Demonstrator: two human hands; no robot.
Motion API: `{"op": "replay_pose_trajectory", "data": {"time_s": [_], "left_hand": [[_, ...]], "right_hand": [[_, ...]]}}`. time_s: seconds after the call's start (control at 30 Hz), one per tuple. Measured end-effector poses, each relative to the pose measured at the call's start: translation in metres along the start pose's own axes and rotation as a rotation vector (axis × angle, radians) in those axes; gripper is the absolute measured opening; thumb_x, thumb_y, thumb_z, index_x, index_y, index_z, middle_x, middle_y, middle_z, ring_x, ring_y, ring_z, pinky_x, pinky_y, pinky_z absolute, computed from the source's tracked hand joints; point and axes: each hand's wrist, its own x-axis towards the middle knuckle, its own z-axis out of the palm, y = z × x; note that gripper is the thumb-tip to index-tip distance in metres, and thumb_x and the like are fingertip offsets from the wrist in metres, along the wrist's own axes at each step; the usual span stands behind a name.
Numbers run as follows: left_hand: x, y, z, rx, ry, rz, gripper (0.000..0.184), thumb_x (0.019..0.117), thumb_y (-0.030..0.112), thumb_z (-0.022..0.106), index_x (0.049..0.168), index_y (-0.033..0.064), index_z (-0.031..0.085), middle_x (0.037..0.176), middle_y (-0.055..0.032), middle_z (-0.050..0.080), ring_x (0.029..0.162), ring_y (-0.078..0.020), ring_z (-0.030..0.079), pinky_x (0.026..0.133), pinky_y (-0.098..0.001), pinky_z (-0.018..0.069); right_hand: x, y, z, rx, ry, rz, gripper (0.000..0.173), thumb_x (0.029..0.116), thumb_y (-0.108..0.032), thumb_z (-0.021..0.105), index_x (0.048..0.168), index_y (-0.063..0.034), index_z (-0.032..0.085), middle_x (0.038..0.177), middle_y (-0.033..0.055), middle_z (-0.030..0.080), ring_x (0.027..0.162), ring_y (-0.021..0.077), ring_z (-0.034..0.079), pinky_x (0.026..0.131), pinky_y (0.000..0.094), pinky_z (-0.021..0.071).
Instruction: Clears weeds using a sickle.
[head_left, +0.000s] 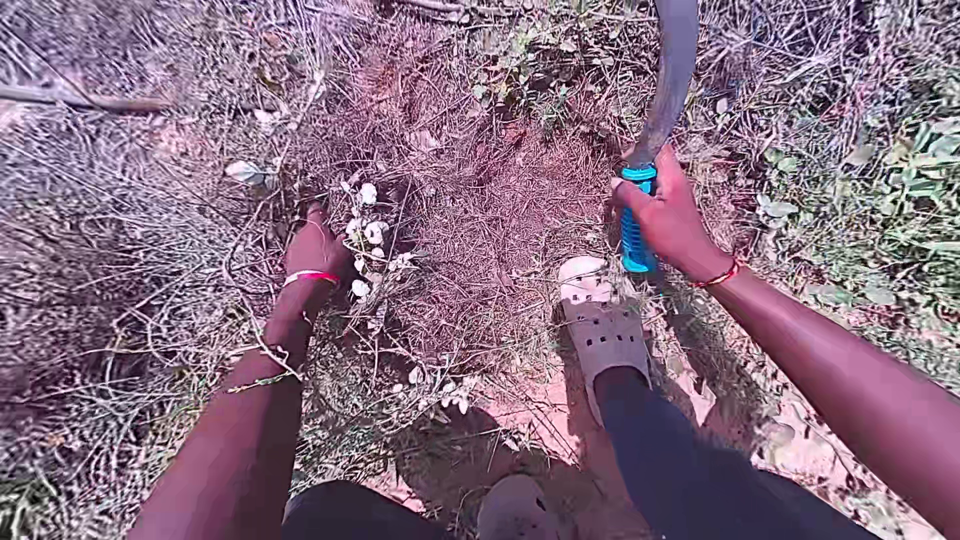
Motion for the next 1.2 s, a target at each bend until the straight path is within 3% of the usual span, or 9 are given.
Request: {"op": "replay_pose_trajectory", "data": {"time_s": [0.13,0.3,0.57,0.7,0.8,0.9,0.93,1.07,1.2], "left_hand": [[0.001,-0.003,-0.003,-0.026,-0.053,-0.003,0.051,0.1054,0.018,0.056,0.148,-0.0055,0.04,0.12,-0.042,0.06,0.113,-0.0622,0.059,0.091,-0.078,0.0447],[0.006,0.005,-0.006,0.027,-0.113,-0.02,0.051,0.1051,0.015,0.058,0.147,-0.0098,0.041,0.125,-0.0414,0.06,0.12,-0.0589,0.058,0.1,-0.0735,0.0428],[-0.035,0.024,-0.016,0.078,-0.273,0.147,0.068,0.1047,0.014,0.059,0.161,-0.0021,0.024,0.138,-0.0405,0.052,0.127,-0.0569,0.054,0.104,-0.072,0.0395],[-0.104,0.093,-0.03,0.624,-0.206,0.381,0.068,0.0966,0.026,0.071,0.15,-0.0071,0.045,0.149,-0.0366,0.046,0.133,-0.0559,0.048,0.105,-0.0674,0.04],[-0.145,0.165,-0.056,0.654,-0.36,0.456,0.063,0.0951,0.04,0.073,0.136,-0.0052,0.059,0.132,-0.0313,0.061,0.122,-0.0486,0.059,0.108,-0.0631,0.0387],[-0.139,0.221,-0.065,0.366,-0.263,0.531,0.046,0.0962,0.046,0.071,0.1,0.0,0.07,0.086,-0.0206,0.07,0.09,-0.0417,0.069,0.082,-0.0619,0.0508],[-0.125,0.237,-0.058,0.203,-0.194,0.521,0.049,0.0967,0.047,0.07,0.103,-0.0016,0.067,0.086,-0.0221,0.069,0.088,-0.0433,0.069,0.076,-0.063,0.0514],[-0.046,0.28,0.012,-0.123,-0.216,0.254,0.103,0.0885,0.052,0.078,0.159,-0.0036,0.027,0.148,-0.0373,0.046,0.136,-0.0551,0.046,0.106,-0.0724,0.0387],[-0.026,0.28,0.076,0.037,-0.187,0.211,0.1,0.0888,0.041,0.078,0.156,-0.0118,0.025,0.156,-0.0387,0.035,0.146,-0.054,0.034,0.116,-0.072,0.0259]], "right_hand": [[0.018,-0.01,0.041,-0.323,-0.273,0.242,0.042,0.1079,-0.024,0.051,0.142,-0.0016,0.04,0.093,0.0251,0.062,0.079,0.0398,0.065,0.069,0.057,0.0519],[-0.069,0.009,0.027,-0.274,-0.329,0.387,0.064,0.1052,-0.021,0.047,0.161,-0.0023,0.022,0.108,0.0221,0.065,0.094,0.0304,0.066,0.086,0.0478,0.0532],[-0.15,0.053,-0.028,-0.235,-0.152,0.449,0.054,0.0994,-0.016,0.057,0.148,0.0033,0.041,0.087,0.0177,0.065,0.07,0.0262,0.066,0.067,0.0466,0.0547],[-0.157,0.057,-0.019,-0.124,-0.041,0.308,0.049,0.0939,-0.02,0.058,0.136,0.0047,0.055,0.082,0.0092,0.066,0.062,0.0131,0.061,0.058,0.0328,0.0519],[-0.155,0.05,-0.012,-0.184,0.096,0.091,0.041,0.0922,-0.02,0.061,0.122,0.0081,0.062,0.081,0.0115,0.068,0.065,0.0124,0.063,0.06,0.0302,0.0529],[-0.139,0.042,-0.003,-0.26,0.296,-0.178,0.033,0.0935,-0.019,0.063,0.109,0.0097,0.064,0.078,0.0139,0.068,0.064,0.009,0.063,0.061,0.0215,0.0525],[-0.133,0.038,-0.003,-0.278,0.341,-0.242,0.031,0.095,-0.019,0.063,0.107,0.0101,0.063,0.078,0.0149,0.067,0.065,0.008,0.063,0.062,0.0185,0.0518],[-0.122,0.022,-0.004,-0.278,0.4,-0.337,0.029,0.0942,-0.016,0.063,0.103,0.0121,0.063,0.078,0.016,0.067,0.066,0.0052,0.063,0.065,0.0143,0.0507],[-0.123,0.023,-0.005,-0.247,0.387,-0.336,0.026,0.0948,-0.015,0.065,0.103,0.0097,0.063,0.081,0.014,0.068,0.07,0.0021,0.063,0.068,0.0119,0.0507]]}}
